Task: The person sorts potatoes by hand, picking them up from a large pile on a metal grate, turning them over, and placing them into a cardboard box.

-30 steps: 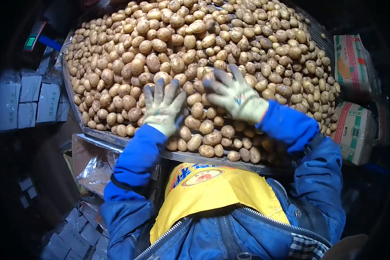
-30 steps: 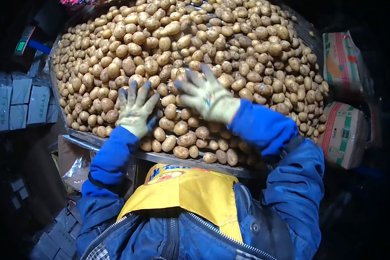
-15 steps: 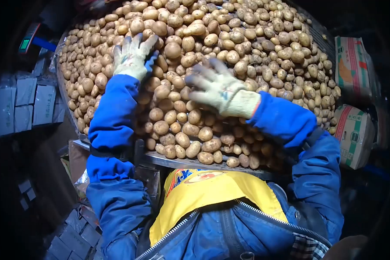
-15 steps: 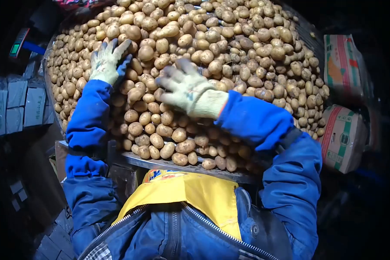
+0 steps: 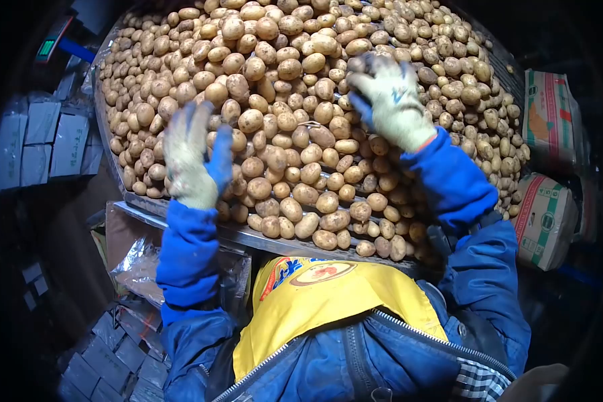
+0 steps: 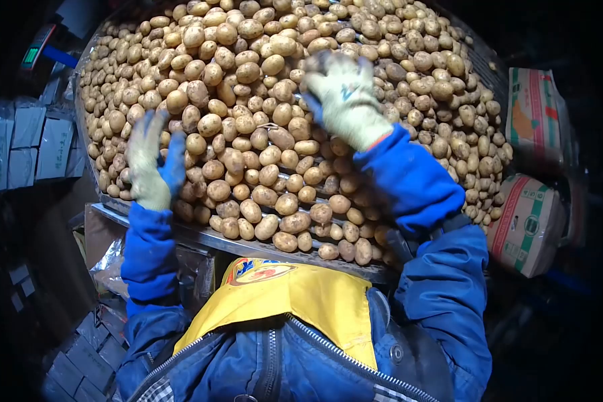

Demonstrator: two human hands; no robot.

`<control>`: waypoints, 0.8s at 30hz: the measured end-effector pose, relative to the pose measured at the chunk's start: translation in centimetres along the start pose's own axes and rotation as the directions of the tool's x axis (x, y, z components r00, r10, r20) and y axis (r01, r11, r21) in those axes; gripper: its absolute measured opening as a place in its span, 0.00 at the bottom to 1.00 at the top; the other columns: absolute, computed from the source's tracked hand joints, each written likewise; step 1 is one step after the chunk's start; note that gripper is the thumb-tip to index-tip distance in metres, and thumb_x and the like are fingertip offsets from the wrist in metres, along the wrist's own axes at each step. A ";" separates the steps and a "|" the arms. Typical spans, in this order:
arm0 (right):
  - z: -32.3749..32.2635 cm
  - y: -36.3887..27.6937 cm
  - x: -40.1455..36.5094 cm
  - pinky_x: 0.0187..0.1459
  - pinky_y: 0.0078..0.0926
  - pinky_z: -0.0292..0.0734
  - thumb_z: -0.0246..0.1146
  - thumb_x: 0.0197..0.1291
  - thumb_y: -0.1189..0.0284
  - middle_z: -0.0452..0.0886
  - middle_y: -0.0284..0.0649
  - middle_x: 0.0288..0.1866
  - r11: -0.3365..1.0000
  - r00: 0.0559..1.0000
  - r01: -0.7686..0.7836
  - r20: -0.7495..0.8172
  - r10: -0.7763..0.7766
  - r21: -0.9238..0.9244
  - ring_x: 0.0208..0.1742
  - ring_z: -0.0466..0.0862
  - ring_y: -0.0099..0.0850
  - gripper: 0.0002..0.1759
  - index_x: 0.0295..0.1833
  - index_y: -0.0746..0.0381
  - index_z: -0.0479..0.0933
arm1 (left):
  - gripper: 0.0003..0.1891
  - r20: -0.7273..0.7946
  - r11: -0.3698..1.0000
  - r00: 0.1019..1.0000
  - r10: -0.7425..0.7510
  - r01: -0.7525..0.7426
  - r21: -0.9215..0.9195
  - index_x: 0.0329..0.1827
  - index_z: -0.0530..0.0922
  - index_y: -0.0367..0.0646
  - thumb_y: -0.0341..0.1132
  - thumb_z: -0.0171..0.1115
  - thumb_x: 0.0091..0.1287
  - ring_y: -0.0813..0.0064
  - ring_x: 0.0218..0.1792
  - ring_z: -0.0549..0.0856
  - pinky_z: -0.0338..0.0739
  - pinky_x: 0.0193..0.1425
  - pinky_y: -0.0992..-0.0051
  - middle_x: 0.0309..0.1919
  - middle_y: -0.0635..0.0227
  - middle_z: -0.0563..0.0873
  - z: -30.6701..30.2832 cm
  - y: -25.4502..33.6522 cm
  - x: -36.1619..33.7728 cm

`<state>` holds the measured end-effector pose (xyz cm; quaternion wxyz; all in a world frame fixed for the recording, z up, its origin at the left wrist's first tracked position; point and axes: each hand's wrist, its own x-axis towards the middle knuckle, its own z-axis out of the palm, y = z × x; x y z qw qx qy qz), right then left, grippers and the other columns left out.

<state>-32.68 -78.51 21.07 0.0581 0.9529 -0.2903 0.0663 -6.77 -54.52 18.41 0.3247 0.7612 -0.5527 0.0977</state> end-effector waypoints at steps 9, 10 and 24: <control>4.2 -6.6 -1.2 0.78 0.70 0.54 0.69 0.59 0.61 0.75 0.50 0.77 0.981 0.981 0.174 0.077 -0.180 0.087 0.80 0.67 0.55 0.15 0.50 0.53 0.90 | 0.24 0.035 0.982 0.998 -0.059 0.064 -0.176 0.67 0.83 0.40 0.37 0.73 0.69 0.41 0.72 0.78 0.66 0.79 0.43 0.69 0.45 0.82 1.3 5.4 -5.7; 4.4 -6.7 -1.3 0.78 0.70 0.54 0.69 0.59 0.61 0.75 0.50 0.77 0.980 0.980 0.178 0.079 -0.185 0.089 0.80 0.67 0.55 0.15 0.50 0.53 0.90 | 0.24 0.036 0.977 0.995 -0.090 0.095 -0.191 0.67 0.84 0.40 0.37 0.74 0.69 0.41 0.72 0.78 0.65 0.80 0.43 0.69 0.46 0.82 1.1 5.5 -6.1; 2.3 -1.9 -7.6 0.74 0.60 0.63 0.71 0.61 0.67 0.83 0.40 0.66 0.992 0.999 -0.023 -0.040 0.028 0.122 0.71 0.77 0.47 0.11 0.46 0.60 0.86 | 0.21 -0.013 0.945 0.988 -0.157 0.146 -0.293 0.66 0.83 0.36 0.26 0.73 0.70 0.49 0.73 0.79 0.74 0.77 0.54 0.68 0.47 0.83 -0.3 6.5 -7.6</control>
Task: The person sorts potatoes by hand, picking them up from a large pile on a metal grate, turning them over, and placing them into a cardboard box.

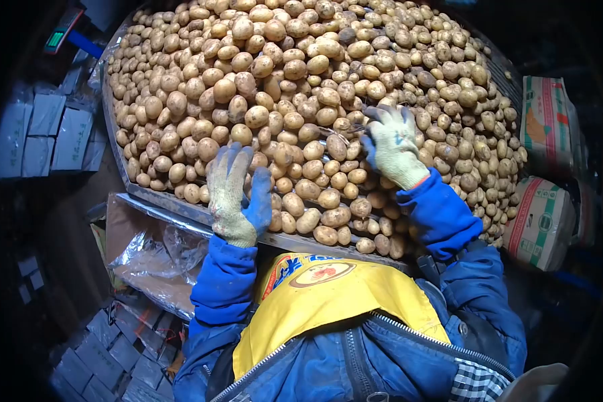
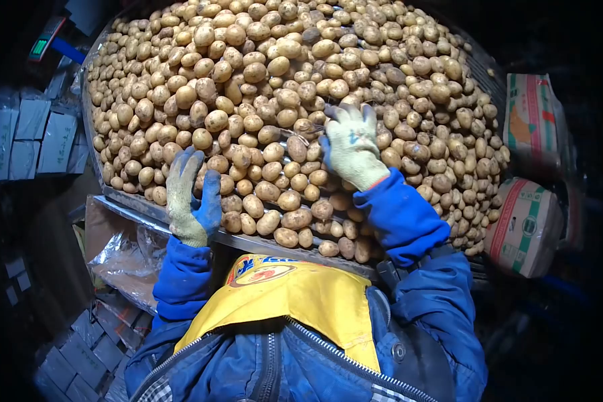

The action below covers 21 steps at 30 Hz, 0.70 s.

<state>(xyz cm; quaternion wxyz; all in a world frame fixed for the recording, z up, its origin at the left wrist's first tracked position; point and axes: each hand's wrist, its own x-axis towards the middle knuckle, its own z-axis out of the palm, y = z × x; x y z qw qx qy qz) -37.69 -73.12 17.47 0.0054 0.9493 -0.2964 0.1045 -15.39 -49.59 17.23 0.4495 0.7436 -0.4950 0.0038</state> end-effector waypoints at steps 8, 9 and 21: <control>-1.6 -1.7 0.5 0.54 0.46 0.83 0.71 0.67 0.64 0.89 0.44 0.51 0.934 0.995 -0.094 0.003 0.099 0.345 0.49 0.87 0.50 0.10 0.46 0.59 0.87 | 0.18 0.065 0.979 0.998 0.001 0.012 -0.205 0.60 0.86 0.33 0.29 0.72 0.69 0.45 0.60 0.88 0.82 0.67 0.55 0.59 0.43 0.88 2.1 2.3 0.4; -1.4 -2.3 0.8 0.50 0.47 0.84 0.70 0.69 0.63 0.90 0.45 0.47 0.931 0.994 -0.107 0.072 0.087 0.348 0.46 0.88 0.51 0.10 0.47 0.58 0.86 | 0.18 0.066 0.979 0.998 0.000 0.013 -0.204 0.60 0.86 0.33 0.29 0.72 0.69 0.45 0.60 0.88 0.82 0.67 0.55 0.59 0.43 0.88 2.2 2.3 0.3; -2.5 -2.4 1.8 0.50 0.51 0.83 0.70 0.55 0.76 0.86 0.52 0.52 0.961 0.865 0.077 0.462 -0.198 0.267 0.52 0.87 0.54 0.31 0.68 0.59 0.76 | 0.16 0.055 0.964 0.996 -0.067 0.079 -0.254 0.59 0.86 0.34 0.29 0.72 0.70 0.46 0.58 0.89 0.82 0.66 0.56 0.56 0.45 0.90 2.4 1.6 -0.1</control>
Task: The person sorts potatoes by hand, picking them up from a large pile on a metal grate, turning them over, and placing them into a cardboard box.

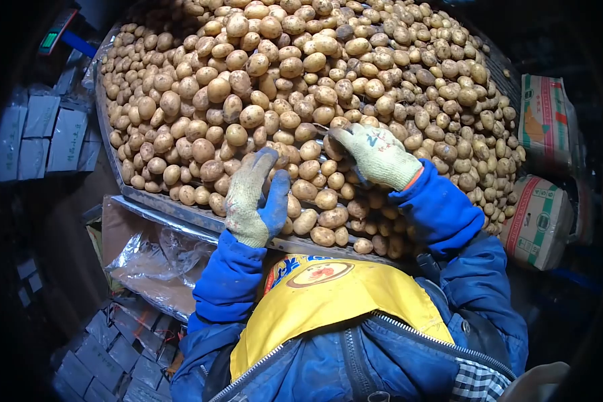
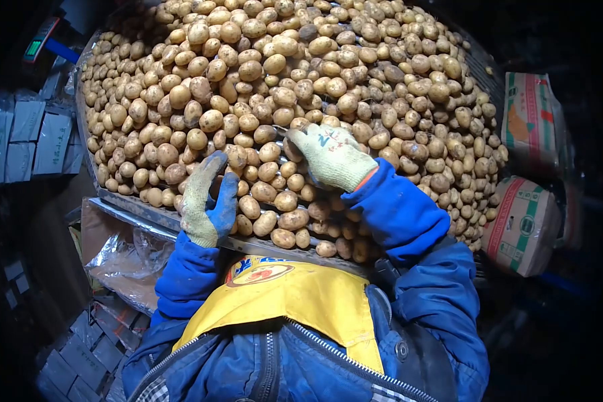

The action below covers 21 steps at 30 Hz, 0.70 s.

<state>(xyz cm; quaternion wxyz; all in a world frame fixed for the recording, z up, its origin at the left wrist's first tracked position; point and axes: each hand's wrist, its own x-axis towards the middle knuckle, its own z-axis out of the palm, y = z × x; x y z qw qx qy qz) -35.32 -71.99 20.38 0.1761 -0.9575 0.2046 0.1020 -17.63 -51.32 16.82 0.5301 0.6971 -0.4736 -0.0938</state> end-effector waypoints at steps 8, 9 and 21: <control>2.7 0.3 1.2 0.48 0.53 0.82 0.67 0.63 0.70 0.88 0.53 0.51 0.996 0.990 -0.086 -0.109 0.089 0.034 0.50 0.88 0.55 0.26 0.67 0.57 0.76 | 0.18 0.106 0.999 0.994 -0.024 0.021 0.029 0.64 0.85 0.35 0.29 0.72 0.72 0.54 0.64 0.87 0.80 0.72 0.59 0.60 0.49 0.89 0.8 0.3 -0.4; 3.1 0.4 1.2 0.47 0.52 0.83 0.71 0.61 0.69 0.88 0.53 0.50 0.994 0.983 -0.092 -0.158 0.099 0.053 0.48 0.89 0.55 0.31 0.71 0.55 0.76 | 0.18 0.106 0.999 0.994 -0.036 0.034 0.016 0.64 0.85 0.35 0.29 0.72 0.72 0.54 0.64 0.88 0.80 0.71 0.60 0.60 0.49 0.89 1.0 0.2 -0.5; 0.4 0.5 1.7 0.49 0.20 0.85 0.68 0.69 0.80 0.93 0.36 0.49 0.443 0.822 -0.121 -0.160 0.547 0.889 0.47 0.89 0.21 0.16 0.60 0.67 0.87 | 0.17 0.241 0.752 0.858 -0.454 0.514 -0.412 0.67 0.83 0.36 0.33 0.67 0.79 0.67 0.60 0.89 0.85 0.62 0.71 0.60 0.55 0.89 1.0 0.9 0.2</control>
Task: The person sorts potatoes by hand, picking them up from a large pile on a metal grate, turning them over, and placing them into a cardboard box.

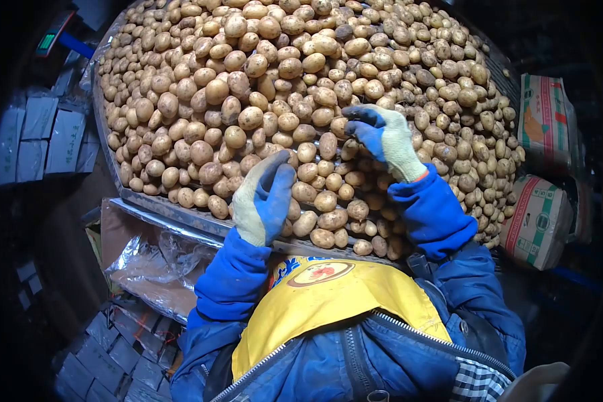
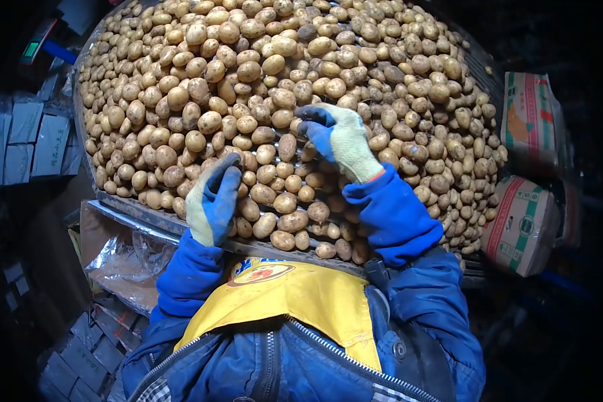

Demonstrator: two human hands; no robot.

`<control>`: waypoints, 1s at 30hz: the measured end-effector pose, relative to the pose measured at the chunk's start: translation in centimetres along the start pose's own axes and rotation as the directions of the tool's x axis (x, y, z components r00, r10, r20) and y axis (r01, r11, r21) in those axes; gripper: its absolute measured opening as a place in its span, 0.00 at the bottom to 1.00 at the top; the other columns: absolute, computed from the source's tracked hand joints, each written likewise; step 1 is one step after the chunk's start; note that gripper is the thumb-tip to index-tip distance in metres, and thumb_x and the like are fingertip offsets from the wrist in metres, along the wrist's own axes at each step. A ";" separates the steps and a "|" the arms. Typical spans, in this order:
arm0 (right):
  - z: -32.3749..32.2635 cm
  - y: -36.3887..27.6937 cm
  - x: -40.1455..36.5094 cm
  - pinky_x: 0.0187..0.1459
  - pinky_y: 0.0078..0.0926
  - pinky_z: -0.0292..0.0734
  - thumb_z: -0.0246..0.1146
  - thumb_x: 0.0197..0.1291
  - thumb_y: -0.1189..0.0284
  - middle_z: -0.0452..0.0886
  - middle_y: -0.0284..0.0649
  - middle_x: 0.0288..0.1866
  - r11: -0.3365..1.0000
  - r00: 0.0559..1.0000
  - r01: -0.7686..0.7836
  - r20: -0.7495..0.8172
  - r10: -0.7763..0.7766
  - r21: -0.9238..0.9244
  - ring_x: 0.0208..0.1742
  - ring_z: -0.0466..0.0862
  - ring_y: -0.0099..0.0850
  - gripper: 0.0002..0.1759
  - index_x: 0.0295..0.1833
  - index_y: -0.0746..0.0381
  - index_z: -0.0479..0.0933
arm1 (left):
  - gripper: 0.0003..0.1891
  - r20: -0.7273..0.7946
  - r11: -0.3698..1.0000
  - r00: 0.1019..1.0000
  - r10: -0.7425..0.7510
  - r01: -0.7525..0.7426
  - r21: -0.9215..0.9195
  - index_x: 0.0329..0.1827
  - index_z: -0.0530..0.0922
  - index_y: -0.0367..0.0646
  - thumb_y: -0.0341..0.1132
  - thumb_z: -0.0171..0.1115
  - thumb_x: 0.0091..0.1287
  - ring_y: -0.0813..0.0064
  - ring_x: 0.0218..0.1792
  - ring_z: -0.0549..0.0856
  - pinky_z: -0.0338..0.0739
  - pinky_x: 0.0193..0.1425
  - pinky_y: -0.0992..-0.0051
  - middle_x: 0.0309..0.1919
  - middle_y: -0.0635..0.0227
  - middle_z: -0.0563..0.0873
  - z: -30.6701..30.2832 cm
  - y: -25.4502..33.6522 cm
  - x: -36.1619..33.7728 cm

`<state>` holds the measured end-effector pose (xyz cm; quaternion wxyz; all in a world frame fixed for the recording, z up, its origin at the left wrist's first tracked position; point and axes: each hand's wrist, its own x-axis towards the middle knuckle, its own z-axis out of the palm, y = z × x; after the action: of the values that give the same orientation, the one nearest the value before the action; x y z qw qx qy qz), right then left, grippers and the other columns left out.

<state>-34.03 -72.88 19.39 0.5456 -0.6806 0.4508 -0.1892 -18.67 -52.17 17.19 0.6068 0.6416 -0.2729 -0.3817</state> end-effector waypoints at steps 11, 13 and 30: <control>4.2 -2.0 -6.7 0.74 0.59 0.68 0.70 0.59 0.66 0.86 0.41 0.52 0.469 0.654 0.756 0.486 -0.580 -0.457 0.60 0.84 0.44 0.20 0.58 0.53 0.84 | 0.28 0.633 -0.059 0.772 0.055 0.636 -0.770 0.71 0.79 0.42 0.56 0.48 0.86 0.63 0.66 0.86 0.80 0.75 0.62 0.65 0.59 0.87 4.1 -3.3 2.4; 4.1 -2.0 -7.1 0.75 0.67 0.61 0.70 0.60 0.63 0.84 0.41 0.56 0.435 0.658 0.752 0.528 -0.537 -0.495 0.66 0.81 0.46 0.20 0.59 0.51 0.84 | 0.25 0.590 0.054 0.797 -0.131 0.600 -0.798 0.72 0.79 0.43 0.51 0.47 0.87 0.63 0.65 0.86 0.81 0.73 0.60 0.65 0.60 0.87 3.6 -3.4 2.0; -3.0 -2.1 -8.4 0.63 0.39 0.83 0.71 0.67 0.71 0.87 0.52 0.64 0.813 0.718 0.578 0.519 -0.464 -0.073 0.64 0.88 0.48 0.15 0.58 0.59 0.89 | 0.23 0.351 0.449 0.876 -0.332 0.474 -0.757 0.77 0.72 0.43 0.29 0.54 0.80 0.85 0.33 0.86 0.86 0.38 0.75 0.47 0.73 0.88 -1.4 -2.6 -1.4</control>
<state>-39.85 -67.70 24.27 0.4809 -0.8632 0.1091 -0.1085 -18.60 -50.00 14.85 0.7033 0.2961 0.0536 -0.6441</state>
